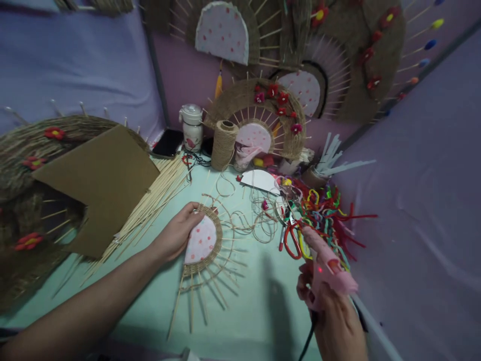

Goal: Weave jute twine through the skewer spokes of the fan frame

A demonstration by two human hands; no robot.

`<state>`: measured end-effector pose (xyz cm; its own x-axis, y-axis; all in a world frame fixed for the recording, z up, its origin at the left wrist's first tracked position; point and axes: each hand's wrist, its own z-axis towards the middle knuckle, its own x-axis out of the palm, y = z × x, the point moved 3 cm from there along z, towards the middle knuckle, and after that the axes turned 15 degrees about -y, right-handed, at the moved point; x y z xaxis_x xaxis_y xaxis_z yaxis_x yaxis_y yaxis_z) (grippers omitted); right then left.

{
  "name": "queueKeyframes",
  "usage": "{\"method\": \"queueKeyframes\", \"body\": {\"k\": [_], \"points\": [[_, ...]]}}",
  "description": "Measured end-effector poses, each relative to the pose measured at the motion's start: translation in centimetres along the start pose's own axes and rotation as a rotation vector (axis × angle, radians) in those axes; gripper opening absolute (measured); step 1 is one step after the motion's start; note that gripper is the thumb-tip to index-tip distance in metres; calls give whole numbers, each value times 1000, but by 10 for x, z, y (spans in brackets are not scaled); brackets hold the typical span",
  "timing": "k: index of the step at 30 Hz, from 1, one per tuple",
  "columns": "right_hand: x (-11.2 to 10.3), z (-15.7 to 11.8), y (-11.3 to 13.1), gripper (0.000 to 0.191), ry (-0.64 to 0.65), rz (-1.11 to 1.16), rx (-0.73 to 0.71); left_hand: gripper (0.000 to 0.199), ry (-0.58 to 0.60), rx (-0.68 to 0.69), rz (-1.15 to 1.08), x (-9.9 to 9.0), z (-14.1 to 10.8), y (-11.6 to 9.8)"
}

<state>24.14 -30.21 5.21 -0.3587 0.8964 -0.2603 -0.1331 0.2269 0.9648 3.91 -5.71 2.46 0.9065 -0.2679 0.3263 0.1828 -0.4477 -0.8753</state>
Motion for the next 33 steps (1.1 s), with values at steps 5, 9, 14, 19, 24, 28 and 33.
{"method": "queueKeyframes", "body": {"k": [5, 9, 14, 19, 24, 28, 33], "points": [[62, -25, 23, 38, 196, 214, 127, 23, -4, 71, 129, 3, -9, 1], [103, -40, 21, 44, 360, 45, -8, 22, 34, 77, 175, 6, -14, 2], [119, -43, 11, 46, 417, -126, -59, 20, 77, 98, 148, 8, -15, 3], [120, -42, 10, 46, 401, -147, -47, 19, 96, 91, 156, 8, -16, 2], [121, -41, 13, 44, 376, -149, -49, 23, 120, 112, 185, 6, -15, 6], [121, -41, 14, 43, 375, -148, -71, 21, 121, 139, 201, 7, -16, 6], [123, -41, 18, 45, 334, -151, -72, 19, 114, 124, 224, 9, -17, 3]]}}
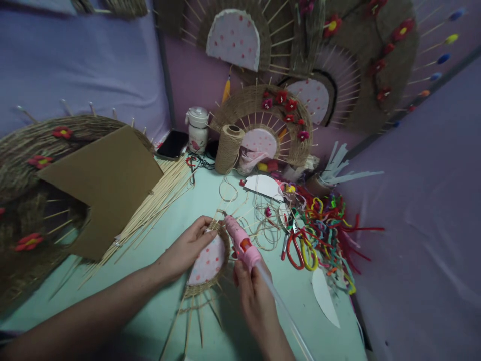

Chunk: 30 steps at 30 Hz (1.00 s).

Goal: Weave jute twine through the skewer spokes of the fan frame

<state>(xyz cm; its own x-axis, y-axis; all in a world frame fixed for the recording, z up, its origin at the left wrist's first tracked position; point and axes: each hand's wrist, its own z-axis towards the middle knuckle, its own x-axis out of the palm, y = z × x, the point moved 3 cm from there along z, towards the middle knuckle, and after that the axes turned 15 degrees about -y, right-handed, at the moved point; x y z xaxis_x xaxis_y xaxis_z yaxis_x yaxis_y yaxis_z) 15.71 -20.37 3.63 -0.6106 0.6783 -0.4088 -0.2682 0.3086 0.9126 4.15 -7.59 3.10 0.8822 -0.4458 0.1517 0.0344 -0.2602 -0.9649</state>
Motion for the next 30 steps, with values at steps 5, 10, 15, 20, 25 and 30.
{"method": "queueKeyframes", "body": {"k": [5, 10, 15, 20, 25, 30], "points": [[0, -3, 4, 48, -8, -8, -3, 19, 2, -2, -4, 0, 0, -1], [-2, -5, 1, 47, -17, -48, -20, 18, -1, 7, -4, -1, 0, 0], [-3, -4, -4, 48, -15, -59, -16, 18, 3, 14, 36, -1, 0, 0], [-4, -5, -10, 46, 0, -60, -18, 19, 1, 23, 45, -1, -1, 1], [-3, -7, -11, 45, 5, -32, -18, 18, 2, 34, 48, -1, 0, 2], [-2, -6, -7, 47, 9, -46, -27, 19, -2, 32, 55, -1, -1, 1]]}}
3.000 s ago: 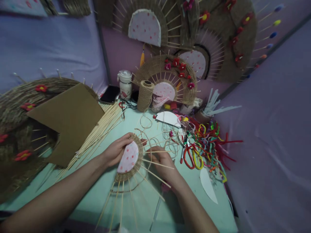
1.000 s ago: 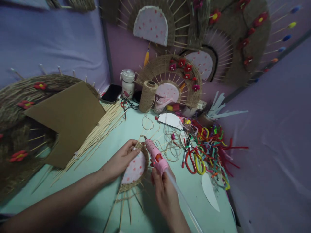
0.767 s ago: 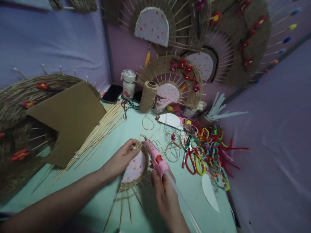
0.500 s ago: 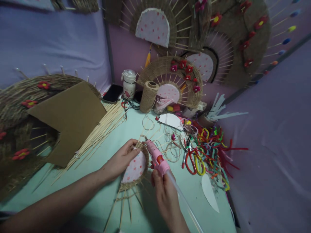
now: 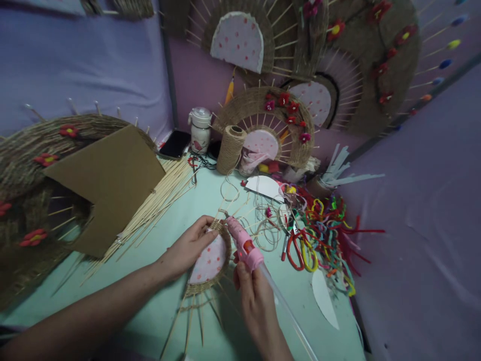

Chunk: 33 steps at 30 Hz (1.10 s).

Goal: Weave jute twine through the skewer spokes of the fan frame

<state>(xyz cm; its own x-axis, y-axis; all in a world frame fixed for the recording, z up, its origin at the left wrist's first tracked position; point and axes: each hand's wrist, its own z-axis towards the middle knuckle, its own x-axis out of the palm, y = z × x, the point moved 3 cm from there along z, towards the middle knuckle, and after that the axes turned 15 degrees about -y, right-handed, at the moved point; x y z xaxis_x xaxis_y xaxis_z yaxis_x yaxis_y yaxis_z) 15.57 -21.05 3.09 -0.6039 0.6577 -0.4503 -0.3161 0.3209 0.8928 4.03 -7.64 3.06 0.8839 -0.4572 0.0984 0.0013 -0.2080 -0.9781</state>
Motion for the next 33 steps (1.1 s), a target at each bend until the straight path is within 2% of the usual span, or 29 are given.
{"method": "queueKeyframes", "body": {"k": [16, 22, 25, 29, 33], "points": [[-2, 1, 8, 49, -7, -1, -17, 19, 0, -4, 2, 1, 1, 3], [-3, -1, 4, 45, -2, -18, 5, 18, -13, 21, 7, 0, 2, 3], [-7, -2, 1, 44, -25, -1, 0, 19, -16, -15, -3, 0, 2, 5], [-27, 0, -8, 48, -79, -5, -42, 19, -54, -93, -97, -1, 5, 9], [-68, 8, -32, 38, -215, -130, -75, 21, -77, -225, -284, -7, 13, 12]]}}
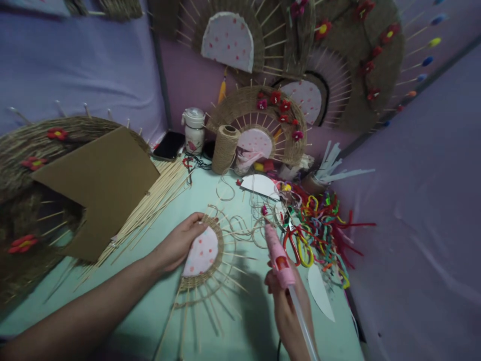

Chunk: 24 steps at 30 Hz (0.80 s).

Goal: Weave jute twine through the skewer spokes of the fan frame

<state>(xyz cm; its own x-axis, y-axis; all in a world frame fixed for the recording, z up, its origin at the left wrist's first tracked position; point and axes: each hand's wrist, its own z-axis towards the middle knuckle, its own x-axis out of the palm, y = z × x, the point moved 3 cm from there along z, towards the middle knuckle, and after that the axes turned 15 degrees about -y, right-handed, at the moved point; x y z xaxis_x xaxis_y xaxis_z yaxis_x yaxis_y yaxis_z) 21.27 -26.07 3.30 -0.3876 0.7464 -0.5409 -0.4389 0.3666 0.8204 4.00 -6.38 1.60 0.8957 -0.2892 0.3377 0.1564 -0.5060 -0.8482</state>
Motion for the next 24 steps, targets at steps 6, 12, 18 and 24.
{"method": "queueKeyframes", "body": {"k": [6, 12, 18, 24], "points": [[-18, 2, -42, 28, 76, -225, -220, 19, 7, -80, -173, -10, 10, -20], [-10, -12, -48, 24, 103, -382, -289, 12, 69, -135, -182, -7, 8, -22], [-22, -31, -70, 28, 27, -496, -284, 13, 75, -138, -188, -7, 7, -22], [-32, -29, -73, 48, -56, -656, -363, 14, 139, -142, -158, -4, -1, -20]]}}
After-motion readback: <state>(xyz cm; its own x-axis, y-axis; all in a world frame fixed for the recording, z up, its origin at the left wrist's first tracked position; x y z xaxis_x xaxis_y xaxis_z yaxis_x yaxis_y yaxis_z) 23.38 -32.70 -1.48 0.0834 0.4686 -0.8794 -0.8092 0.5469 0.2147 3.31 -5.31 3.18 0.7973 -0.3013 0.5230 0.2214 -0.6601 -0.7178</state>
